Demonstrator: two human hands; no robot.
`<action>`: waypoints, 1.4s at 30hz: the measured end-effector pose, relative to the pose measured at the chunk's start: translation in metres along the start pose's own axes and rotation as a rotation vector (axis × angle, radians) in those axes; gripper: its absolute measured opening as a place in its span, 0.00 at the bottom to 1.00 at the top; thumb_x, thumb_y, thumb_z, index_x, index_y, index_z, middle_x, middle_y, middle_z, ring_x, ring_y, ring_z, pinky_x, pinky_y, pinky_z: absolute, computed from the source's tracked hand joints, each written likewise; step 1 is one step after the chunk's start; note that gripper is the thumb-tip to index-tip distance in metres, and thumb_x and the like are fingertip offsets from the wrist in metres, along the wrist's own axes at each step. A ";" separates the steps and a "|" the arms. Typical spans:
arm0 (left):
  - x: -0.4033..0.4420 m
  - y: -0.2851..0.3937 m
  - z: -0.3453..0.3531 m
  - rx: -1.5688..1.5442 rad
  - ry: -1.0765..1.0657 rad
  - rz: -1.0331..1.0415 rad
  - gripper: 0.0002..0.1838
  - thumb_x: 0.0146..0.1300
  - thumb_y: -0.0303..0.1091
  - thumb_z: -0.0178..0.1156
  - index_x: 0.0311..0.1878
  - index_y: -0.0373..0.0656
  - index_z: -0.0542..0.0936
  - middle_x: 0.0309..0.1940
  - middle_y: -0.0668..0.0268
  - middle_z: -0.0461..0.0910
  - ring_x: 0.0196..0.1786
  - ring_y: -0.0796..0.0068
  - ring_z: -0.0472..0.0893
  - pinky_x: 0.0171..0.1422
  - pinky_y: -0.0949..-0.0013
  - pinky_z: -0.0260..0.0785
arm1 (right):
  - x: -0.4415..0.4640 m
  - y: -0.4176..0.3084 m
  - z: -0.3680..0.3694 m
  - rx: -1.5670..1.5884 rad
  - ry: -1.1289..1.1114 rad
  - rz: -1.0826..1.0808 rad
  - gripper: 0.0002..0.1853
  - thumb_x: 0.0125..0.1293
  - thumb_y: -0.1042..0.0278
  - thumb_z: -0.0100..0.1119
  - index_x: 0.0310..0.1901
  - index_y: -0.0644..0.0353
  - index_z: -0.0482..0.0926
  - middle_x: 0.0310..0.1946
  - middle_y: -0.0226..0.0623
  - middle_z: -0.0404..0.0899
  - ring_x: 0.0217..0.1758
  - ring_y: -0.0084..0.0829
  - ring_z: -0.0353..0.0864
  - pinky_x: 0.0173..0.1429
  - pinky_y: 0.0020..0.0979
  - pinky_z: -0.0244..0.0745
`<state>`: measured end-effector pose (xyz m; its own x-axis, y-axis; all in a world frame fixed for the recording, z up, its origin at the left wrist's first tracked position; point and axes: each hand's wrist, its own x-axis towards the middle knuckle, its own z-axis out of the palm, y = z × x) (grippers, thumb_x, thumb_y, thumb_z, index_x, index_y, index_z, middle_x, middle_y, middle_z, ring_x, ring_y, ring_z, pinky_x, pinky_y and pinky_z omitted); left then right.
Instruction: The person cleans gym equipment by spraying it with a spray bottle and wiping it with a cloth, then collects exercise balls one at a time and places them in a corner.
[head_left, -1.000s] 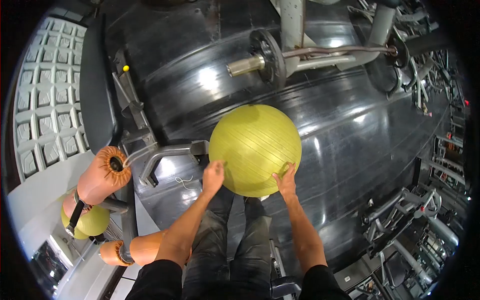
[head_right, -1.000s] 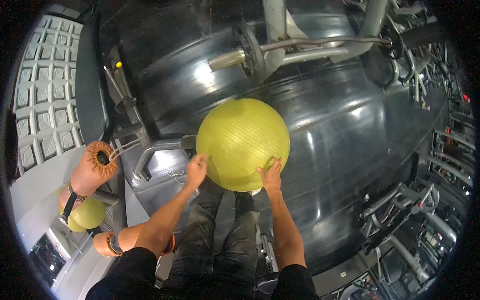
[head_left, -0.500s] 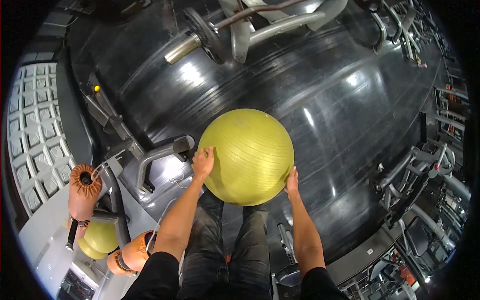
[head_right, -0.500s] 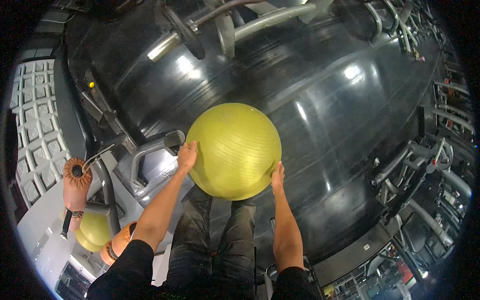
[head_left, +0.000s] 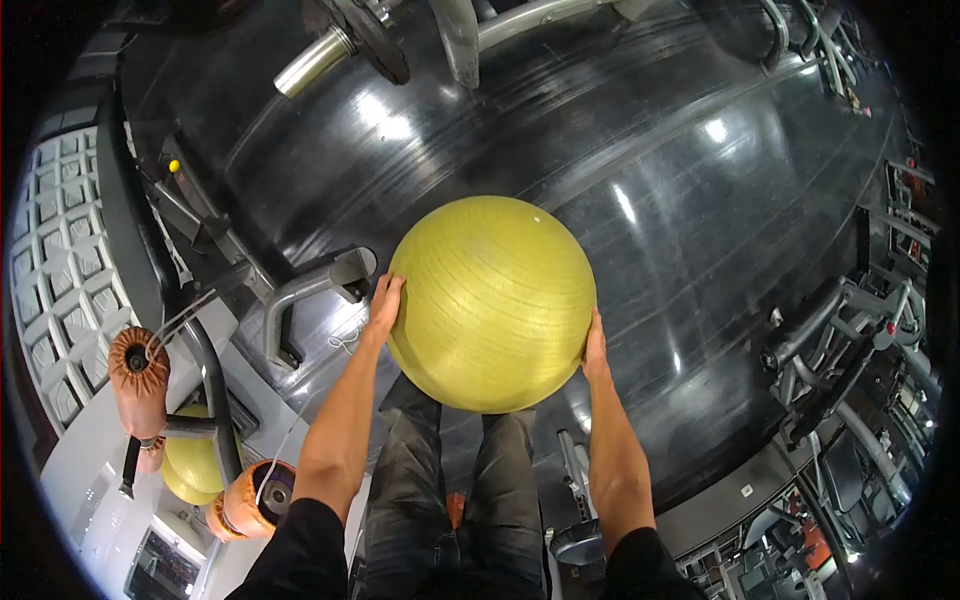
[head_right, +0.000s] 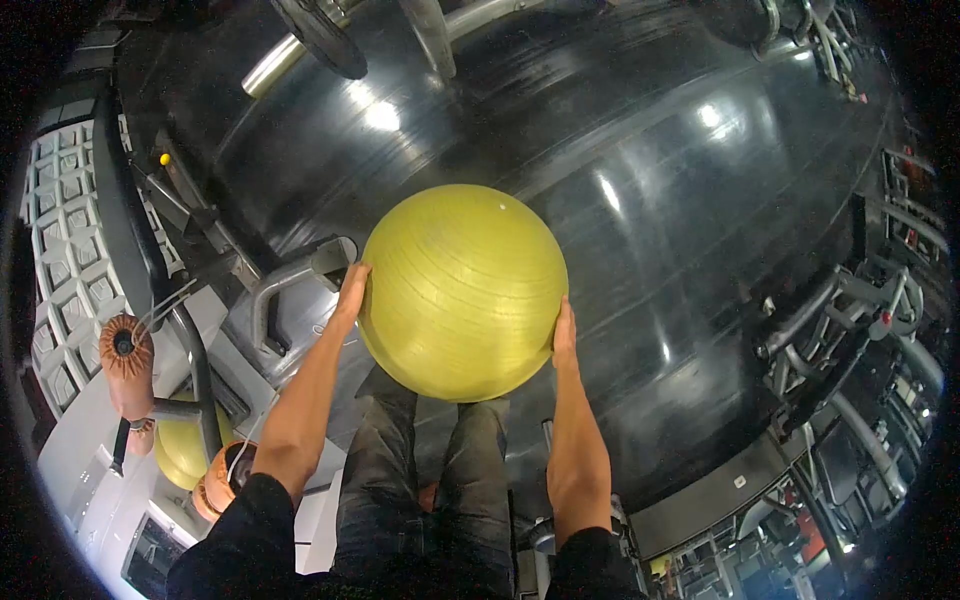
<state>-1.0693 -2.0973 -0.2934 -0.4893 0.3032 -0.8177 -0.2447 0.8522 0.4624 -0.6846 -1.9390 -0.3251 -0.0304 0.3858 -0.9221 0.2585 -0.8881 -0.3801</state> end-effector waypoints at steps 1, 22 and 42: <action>-0.009 0.000 0.001 -0.032 0.066 0.046 0.32 0.64 0.53 0.47 0.62 0.36 0.68 0.59 0.53 0.73 0.62 0.60 0.70 0.66 0.63 0.59 | -0.008 0.002 -0.001 0.003 0.015 -0.032 0.41 0.70 0.34 0.37 0.72 0.61 0.53 0.72 0.43 0.55 0.73 0.40 0.56 0.72 0.39 0.54; 0.018 -0.043 -0.001 -0.071 -0.021 -0.113 0.47 0.64 0.65 0.44 0.75 0.41 0.47 0.74 0.54 0.51 0.75 0.57 0.53 0.76 0.59 0.45 | -0.020 0.012 -0.005 -0.326 0.245 -0.014 0.49 0.61 0.21 0.37 0.65 0.64 0.61 0.64 0.45 0.63 0.66 0.41 0.62 0.66 0.45 0.59; 0.037 -0.001 -0.010 0.006 0.011 0.176 0.39 0.70 0.60 0.40 0.76 0.47 0.46 0.76 0.57 0.46 0.77 0.61 0.48 0.78 0.61 0.40 | 0.029 -0.023 0.024 0.091 -0.021 -0.219 0.41 0.71 0.32 0.30 0.75 0.53 0.46 0.75 0.38 0.48 0.76 0.37 0.50 0.76 0.37 0.47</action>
<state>-1.0957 -2.0912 -0.3206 -0.5330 0.4439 -0.7204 -0.1493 0.7887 0.5964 -0.7147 -1.9132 -0.3451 -0.0963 0.5673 -0.8179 0.1555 -0.8030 -0.5753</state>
